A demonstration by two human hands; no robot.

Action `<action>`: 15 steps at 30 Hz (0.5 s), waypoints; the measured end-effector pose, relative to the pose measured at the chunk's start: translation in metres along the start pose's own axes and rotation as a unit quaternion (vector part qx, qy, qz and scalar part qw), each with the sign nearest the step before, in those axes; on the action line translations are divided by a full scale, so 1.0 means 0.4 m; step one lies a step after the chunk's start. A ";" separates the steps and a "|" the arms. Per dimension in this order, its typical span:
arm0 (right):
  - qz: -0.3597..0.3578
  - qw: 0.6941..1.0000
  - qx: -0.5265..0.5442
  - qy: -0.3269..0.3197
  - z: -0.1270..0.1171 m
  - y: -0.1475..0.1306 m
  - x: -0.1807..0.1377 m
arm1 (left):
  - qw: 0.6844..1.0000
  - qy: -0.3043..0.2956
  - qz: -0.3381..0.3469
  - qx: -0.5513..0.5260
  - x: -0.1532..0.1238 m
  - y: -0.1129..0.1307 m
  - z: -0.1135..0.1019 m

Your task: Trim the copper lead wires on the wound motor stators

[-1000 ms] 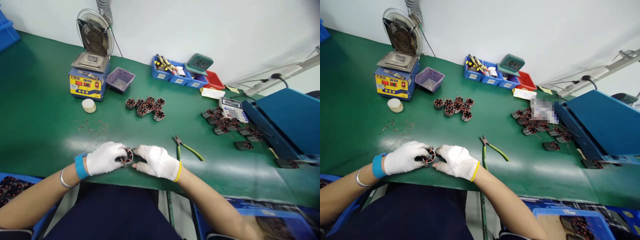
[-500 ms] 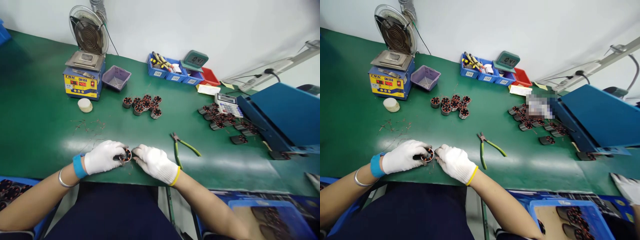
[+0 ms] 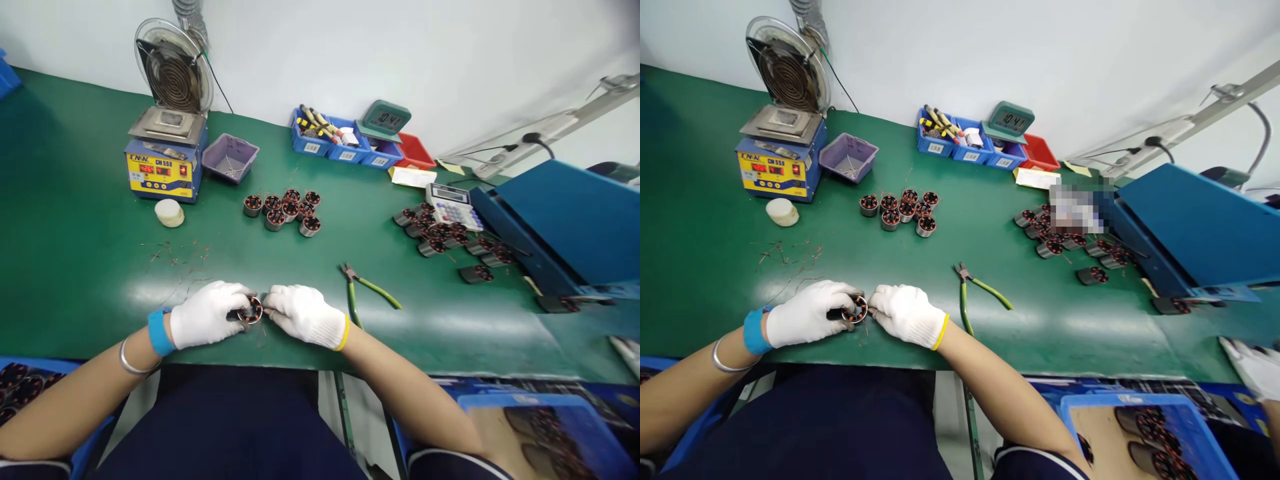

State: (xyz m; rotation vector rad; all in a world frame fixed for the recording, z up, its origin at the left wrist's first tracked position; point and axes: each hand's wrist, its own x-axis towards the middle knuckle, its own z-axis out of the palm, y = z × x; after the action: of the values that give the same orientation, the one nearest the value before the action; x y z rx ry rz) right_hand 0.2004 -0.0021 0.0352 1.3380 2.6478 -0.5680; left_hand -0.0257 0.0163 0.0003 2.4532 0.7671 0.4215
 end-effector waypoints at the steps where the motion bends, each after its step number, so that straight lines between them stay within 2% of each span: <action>1: 0.005 1.000 0.015 0.006 0.003 -0.002 0.001 | 1.000 0.002 -0.009 -0.018 -0.001 0.002 0.002; 4: 0.027 0.998 0.051 0.030 0.012 -0.013 -0.003 | 0.985 0.023 -0.093 -0.144 -0.004 0.010 -0.001; 5: 0.029 0.997 0.063 0.045 0.013 -0.016 -0.006 | 0.967 0.042 -0.130 -0.213 -0.004 0.013 -0.005; 7: 0.021 0.991 0.096 0.090 0.012 -0.022 -0.016 | 0.908 0.071 -0.190 -0.367 -0.003 0.018 -0.016; 9: 0.005 0.982 0.130 0.138 0.003 -0.028 -0.028 | 0.831 0.024 -0.221 -0.509 -0.001 0.024 -0.024; 11: 0.003 0.978 0.138 0.155 -0.012 -0.033 -0.039 | 0.762 -0.076 -0.239 -0.598 0.001 0.031 -0.022; 12: 0.011 0.979 0.137 0.151 -0.019 -0.036 -0.044 | 0.737 -0.113 -0.245 -0.620 0.003 0.035 -0.016; 13: 0.022 0.980 0.139 0.142 -0.026 -0.038 -0.049 | 0.728 -0.117 -0.248 -0.629 0.005 0.041 -0.009; 15: 0.053 0.979 0.157 0.118 -0.033 -0.040 -0.058 | 0.739 -0.044 -0.245 -0.626 0.010 0.053 0.006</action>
State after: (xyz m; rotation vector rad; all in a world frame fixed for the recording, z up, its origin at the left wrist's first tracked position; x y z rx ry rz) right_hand 0.2022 -0.0230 0.0579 1.7192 2.7305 -0.8966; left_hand -0.0122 0.0031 0.0108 0.9443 0.6884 0.4017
